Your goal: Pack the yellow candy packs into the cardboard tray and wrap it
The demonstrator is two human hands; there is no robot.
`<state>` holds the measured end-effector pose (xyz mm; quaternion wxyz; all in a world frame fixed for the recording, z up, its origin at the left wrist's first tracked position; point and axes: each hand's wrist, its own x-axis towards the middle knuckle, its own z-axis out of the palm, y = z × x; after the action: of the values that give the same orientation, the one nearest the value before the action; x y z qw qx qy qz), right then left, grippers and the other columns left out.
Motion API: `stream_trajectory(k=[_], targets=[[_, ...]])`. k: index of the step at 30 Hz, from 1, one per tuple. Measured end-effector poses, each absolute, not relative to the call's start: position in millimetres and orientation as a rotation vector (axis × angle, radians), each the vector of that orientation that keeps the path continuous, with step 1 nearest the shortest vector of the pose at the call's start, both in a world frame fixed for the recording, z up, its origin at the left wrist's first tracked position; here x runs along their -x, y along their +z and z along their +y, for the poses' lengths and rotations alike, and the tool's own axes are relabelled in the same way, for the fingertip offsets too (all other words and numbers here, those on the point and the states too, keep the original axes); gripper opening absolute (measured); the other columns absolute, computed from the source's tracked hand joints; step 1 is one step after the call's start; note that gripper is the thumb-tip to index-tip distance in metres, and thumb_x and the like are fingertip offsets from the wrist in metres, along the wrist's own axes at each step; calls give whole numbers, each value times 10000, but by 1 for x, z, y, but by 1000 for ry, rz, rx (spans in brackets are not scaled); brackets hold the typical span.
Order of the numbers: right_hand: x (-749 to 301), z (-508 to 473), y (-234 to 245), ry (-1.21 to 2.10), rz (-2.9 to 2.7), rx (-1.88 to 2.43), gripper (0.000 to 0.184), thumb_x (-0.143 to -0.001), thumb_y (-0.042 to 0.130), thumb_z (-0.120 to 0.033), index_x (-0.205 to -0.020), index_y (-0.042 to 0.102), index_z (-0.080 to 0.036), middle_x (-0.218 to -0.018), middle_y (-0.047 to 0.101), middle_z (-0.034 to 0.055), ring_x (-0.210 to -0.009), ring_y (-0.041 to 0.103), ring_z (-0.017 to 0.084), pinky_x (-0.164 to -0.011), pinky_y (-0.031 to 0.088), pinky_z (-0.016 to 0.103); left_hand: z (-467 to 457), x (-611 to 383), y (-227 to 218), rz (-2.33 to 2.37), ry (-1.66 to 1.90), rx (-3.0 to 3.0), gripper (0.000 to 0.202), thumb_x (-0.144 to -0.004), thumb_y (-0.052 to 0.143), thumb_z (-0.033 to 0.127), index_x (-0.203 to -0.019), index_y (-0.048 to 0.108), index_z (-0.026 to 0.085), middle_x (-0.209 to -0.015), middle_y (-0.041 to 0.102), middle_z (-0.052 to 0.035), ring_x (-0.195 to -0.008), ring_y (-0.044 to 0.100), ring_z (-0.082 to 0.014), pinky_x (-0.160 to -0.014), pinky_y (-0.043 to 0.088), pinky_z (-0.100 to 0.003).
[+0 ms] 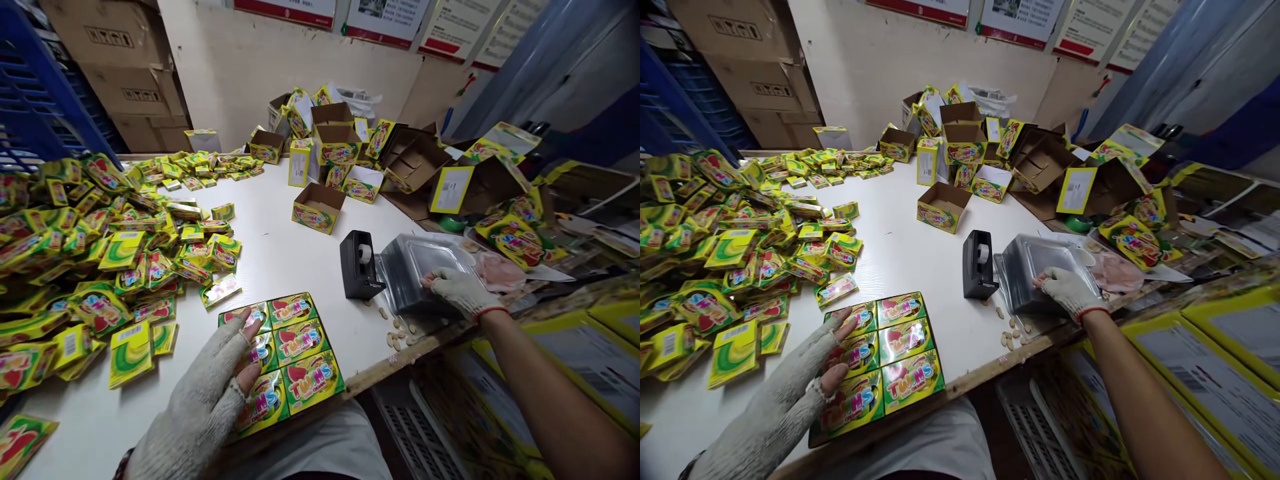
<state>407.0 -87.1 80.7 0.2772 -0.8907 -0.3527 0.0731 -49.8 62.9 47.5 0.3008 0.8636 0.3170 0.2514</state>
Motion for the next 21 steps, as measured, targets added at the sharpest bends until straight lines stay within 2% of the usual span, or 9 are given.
stream_trajectory(k=[7, 11, 15, 18, 21], targets=[[-408, -81, 86, 288, -922, 2489, 205, -690, 699, -336, -572, 565, -234, -523, 557, -21, -537, 446, 151, -539, 351, 285, 58, 49, 47, 890, 511, -2277, 478, -1011, 447, 400, -1486, 461, 345, -1576, 416, -15, -1413, 452, -255, -1112, 432, -430], [-405, -83, 88, 318, -952, 2514, 152, -730, 642, -329, -625, 610, -224, -583, 592, 2, -585, 480, 173, -574, 355, 300, 56, 52, 45, 887, 523, -2255, 463, -1011, 453, 400, -1467, 492, 335, -1569, 428, -19, -1408, 461, -259, -1123, 421, -441], [-398, -83, 90, 344, -1020, 2525, 248, -783, 585, -355, -575, 562, -222, -610, 559, -3, -653, 487, 179, -619, 355, 296, 55, 51, 44, 861, 567, -2226, 460, -1003, 472, 377, -1460, 505, 336, -1558, 445, -17, -1410, 461, -263, -1135, 410, -448], [-396, -79, 91, 334, -998, 2582, 288, -777, 540, -286, -501, 498, -216, -554, 501, 1, -619, 451, 177, -595, 338, 299, 55, 51, 44, 893, 562, -2202, 455, -1004, 459, 393, -1451, 520, 330, -1564, 433, -27, -1404, 468, -273, -1134, 407, -458], [-398, -77, 90, 307, -972, 2634, 277, -737, 545, -233, -470, 478, -210, -549, 511, 12, -627, 472, 188, -602, 361, 298, 58, 52, 45, 882, 586, -2235, 463, -992, 464, 438, -1426, 554, 308, -1545, 462, -37, -1408, 454, -281, -1114, 419, -439]])
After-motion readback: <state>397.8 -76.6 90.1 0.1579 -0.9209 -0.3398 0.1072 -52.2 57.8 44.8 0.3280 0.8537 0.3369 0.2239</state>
